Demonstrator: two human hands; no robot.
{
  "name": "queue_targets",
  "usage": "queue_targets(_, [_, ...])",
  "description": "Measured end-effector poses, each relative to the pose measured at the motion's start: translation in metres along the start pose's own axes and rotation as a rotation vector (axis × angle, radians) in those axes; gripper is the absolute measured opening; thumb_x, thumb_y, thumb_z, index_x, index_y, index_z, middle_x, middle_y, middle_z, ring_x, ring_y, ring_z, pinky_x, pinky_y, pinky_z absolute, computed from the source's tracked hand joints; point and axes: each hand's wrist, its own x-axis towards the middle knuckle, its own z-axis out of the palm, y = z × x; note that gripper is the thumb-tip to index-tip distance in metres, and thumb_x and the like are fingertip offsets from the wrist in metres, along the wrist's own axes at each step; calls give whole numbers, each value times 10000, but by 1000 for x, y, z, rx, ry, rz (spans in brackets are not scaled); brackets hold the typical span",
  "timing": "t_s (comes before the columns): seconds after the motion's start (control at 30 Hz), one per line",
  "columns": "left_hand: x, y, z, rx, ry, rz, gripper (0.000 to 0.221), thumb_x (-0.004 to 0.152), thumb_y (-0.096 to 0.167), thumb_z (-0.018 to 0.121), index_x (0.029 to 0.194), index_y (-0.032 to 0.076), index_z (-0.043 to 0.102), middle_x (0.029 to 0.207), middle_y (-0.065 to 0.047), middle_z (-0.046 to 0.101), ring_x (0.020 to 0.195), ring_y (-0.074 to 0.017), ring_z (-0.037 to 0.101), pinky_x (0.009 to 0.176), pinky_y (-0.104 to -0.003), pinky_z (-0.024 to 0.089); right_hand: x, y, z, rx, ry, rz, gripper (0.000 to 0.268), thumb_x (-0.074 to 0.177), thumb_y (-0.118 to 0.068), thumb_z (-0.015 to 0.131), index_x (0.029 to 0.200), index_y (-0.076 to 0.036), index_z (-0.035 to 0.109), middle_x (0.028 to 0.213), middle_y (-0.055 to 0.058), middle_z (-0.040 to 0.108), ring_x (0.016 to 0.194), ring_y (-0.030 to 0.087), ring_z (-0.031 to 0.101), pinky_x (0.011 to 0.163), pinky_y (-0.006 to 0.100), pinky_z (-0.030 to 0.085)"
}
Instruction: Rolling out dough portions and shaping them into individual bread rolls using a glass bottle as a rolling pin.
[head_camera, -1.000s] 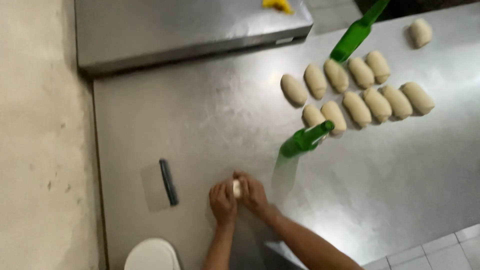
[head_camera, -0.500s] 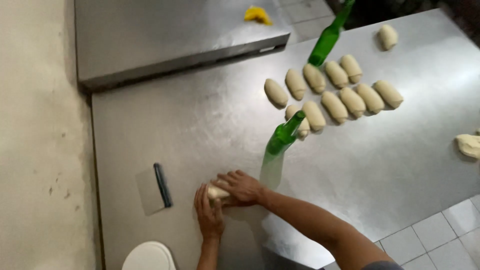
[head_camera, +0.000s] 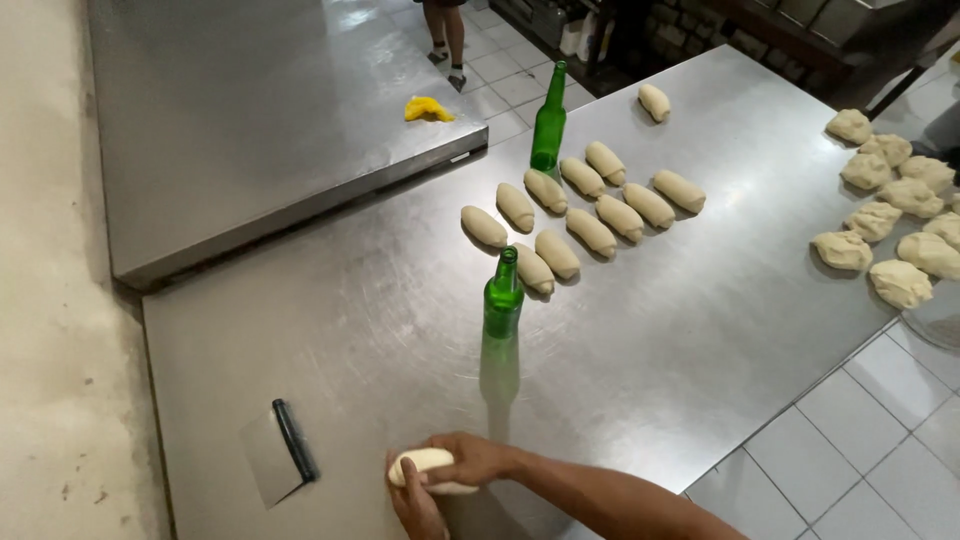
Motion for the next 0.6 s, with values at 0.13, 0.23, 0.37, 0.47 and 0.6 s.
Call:
queue_targets(0.13, [-41,34,37,-156,-6,-209,568,1040,389,494,1476,26,459,1238,-250,681,1142,-355,653,970,-454,536,-52,26,10,201,-57,-88,680,1052,-490,564,1515,-3,466,1431,195,563,1307,271,553,1097,364,448])
queue_targets(0.23, [-53,37,78,-94,51,-350,569,1051,434,490,1420,2,526,1196,-233,717,1087,-364,685,906,-465,577,-91,29,-1,53,112,-244,741,1095,-420,534,1628,29,283,1642,187,412,1503,282,425,1226,382,332])
queue_targets(0.37, [-86,70,126,-50,101,-450,569,963,496,568,1295,35,609,1073,-161,752,879,-282,740,747,-405,628,-138,43,-21,39,396,-103,788,981,-318,686,1611,-54,294,1586,159,500,1398,275,526,1129,388,442])
queue_targets(0.47, [-101,77,157,-109,32,-452,554,962,500,577,1250,30,631,1015,-131,749,793,-246,736,692,-373,627,-170,40,-49,190,414,-26,758,962,-409,607,1612,-120,344,1541,165,549,1318,276,609,1062,405,527])
queue_targets(0.6, [-107,67,226,-289,-90,-426,540,1008,473,565,1289,13,587,1043,-152,681,828,-245,705,703,-406,609,-187,39,-114,466,507,117,805,974,-639,231,1631,-181,306,1518,161,530,1247,314,642,994,425,563])
